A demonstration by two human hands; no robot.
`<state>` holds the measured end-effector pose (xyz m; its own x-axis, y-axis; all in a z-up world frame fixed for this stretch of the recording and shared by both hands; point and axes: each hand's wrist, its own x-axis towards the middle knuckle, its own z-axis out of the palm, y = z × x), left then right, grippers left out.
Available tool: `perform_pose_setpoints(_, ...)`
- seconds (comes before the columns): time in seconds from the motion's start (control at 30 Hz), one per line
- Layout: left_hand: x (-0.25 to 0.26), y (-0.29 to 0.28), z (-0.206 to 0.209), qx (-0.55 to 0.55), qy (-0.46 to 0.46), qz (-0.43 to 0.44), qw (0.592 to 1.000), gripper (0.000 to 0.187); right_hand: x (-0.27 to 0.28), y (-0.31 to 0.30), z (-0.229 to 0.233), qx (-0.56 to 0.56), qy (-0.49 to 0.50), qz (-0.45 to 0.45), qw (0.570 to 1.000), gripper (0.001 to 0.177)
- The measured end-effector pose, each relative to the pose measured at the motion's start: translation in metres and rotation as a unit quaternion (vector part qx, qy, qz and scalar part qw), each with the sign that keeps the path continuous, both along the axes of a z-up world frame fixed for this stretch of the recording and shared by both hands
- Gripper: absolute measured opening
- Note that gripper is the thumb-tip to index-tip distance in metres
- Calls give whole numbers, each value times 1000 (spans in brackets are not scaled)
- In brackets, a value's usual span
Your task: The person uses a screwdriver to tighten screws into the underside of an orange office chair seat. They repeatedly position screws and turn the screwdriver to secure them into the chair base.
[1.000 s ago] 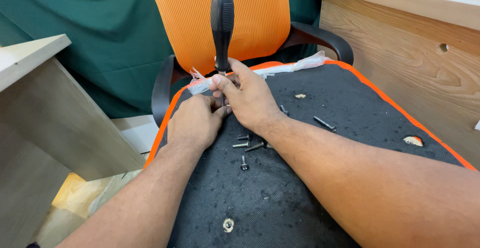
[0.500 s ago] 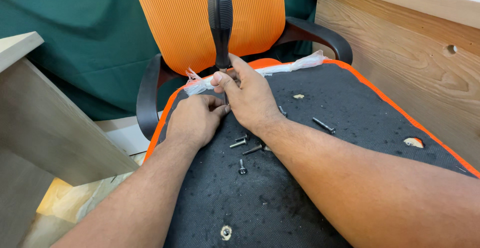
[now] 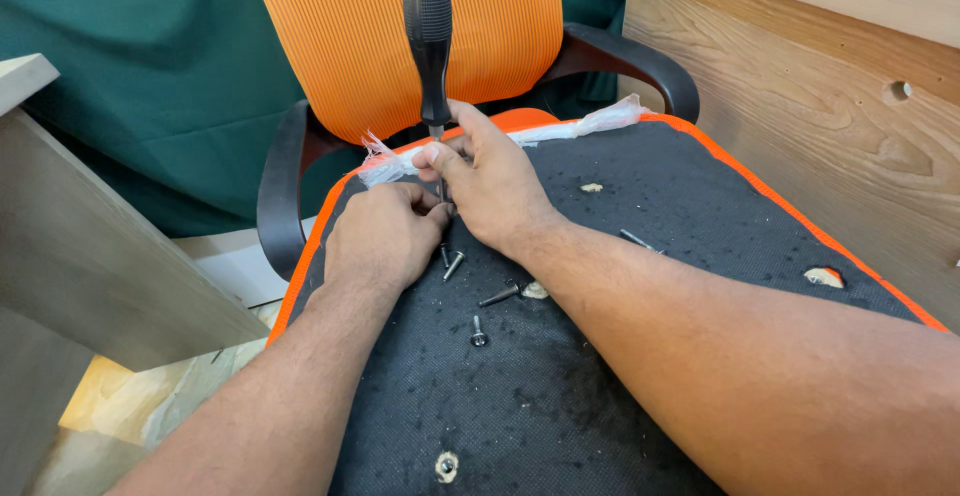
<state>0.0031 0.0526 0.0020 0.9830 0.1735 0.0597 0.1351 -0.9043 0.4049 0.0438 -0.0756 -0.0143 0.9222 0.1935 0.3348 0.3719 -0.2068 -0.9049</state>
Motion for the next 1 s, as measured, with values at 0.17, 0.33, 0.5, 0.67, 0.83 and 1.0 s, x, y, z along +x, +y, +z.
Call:
perform_pose_setpoints(0.17,0,0,2,-21,10,8,1000,28,0,1,-2,-11,-13,3,1000,51)
perform_pose_setpoints(0.33,0,-2,3,-23,13,13,1000,27,-2,2,2,0,-24,-7,1000,55)
perform_pose_setpoints(0.5,0,-6,4,-15,25,18,999,26,5,3,19,39,-49,-56,996,38)
perform_pose_setpoints(0.67,-1,-7,3,-18,52,22,998,29,6,2,29,-58,-105,-61,991,34)
perform_pose_setpoints(0.83,3,-2,-3,-34,34,7,999,31,8,-6,26,-12,-50,-19,999,31)
perform_pose_setpoints(1.0,8,0,-6,-41,35,17,998,32,13,-11,30,54,-50,30,997,40)
